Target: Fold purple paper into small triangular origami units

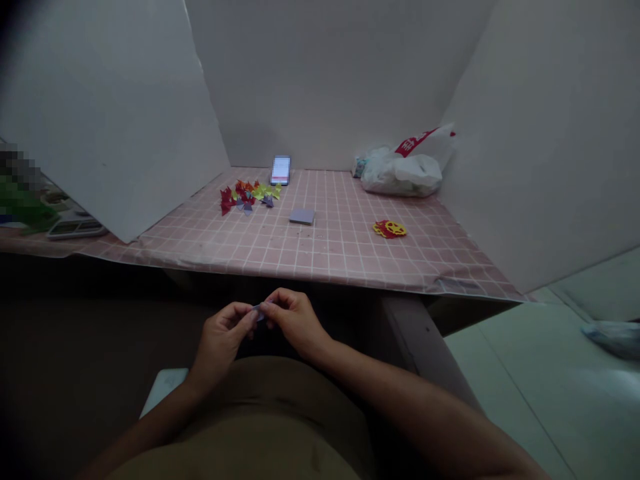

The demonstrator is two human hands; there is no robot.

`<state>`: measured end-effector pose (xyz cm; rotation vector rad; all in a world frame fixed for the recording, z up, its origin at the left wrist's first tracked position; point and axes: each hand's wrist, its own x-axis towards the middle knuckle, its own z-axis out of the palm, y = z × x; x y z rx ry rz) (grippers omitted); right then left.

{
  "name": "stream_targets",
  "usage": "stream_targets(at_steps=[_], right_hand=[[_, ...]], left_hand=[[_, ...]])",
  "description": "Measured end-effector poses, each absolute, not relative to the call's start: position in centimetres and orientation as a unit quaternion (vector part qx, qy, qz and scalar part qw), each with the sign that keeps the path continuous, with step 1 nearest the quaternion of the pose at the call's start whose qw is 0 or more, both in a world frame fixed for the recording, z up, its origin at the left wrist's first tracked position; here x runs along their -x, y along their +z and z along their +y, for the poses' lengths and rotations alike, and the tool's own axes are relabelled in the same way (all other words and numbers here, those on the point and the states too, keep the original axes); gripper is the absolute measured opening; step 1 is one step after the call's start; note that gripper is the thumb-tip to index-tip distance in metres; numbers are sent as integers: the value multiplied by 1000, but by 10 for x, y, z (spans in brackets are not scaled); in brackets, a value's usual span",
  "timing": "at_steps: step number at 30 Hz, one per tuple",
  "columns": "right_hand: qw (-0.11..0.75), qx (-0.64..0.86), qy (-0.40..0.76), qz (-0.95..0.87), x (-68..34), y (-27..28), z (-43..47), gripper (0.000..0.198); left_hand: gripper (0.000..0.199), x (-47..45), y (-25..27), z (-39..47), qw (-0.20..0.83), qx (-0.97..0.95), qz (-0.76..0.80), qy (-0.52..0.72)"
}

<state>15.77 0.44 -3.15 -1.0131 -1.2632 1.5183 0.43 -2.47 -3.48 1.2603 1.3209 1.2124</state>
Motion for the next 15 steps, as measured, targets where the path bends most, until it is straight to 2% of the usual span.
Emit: stream_targets(at_steps=[15], right_hand=[[434, 370, 642, -513, -157, -30, 2, 28]], left_hand=[[20, -3, -33, -25, 438, -510, 545, 502]])
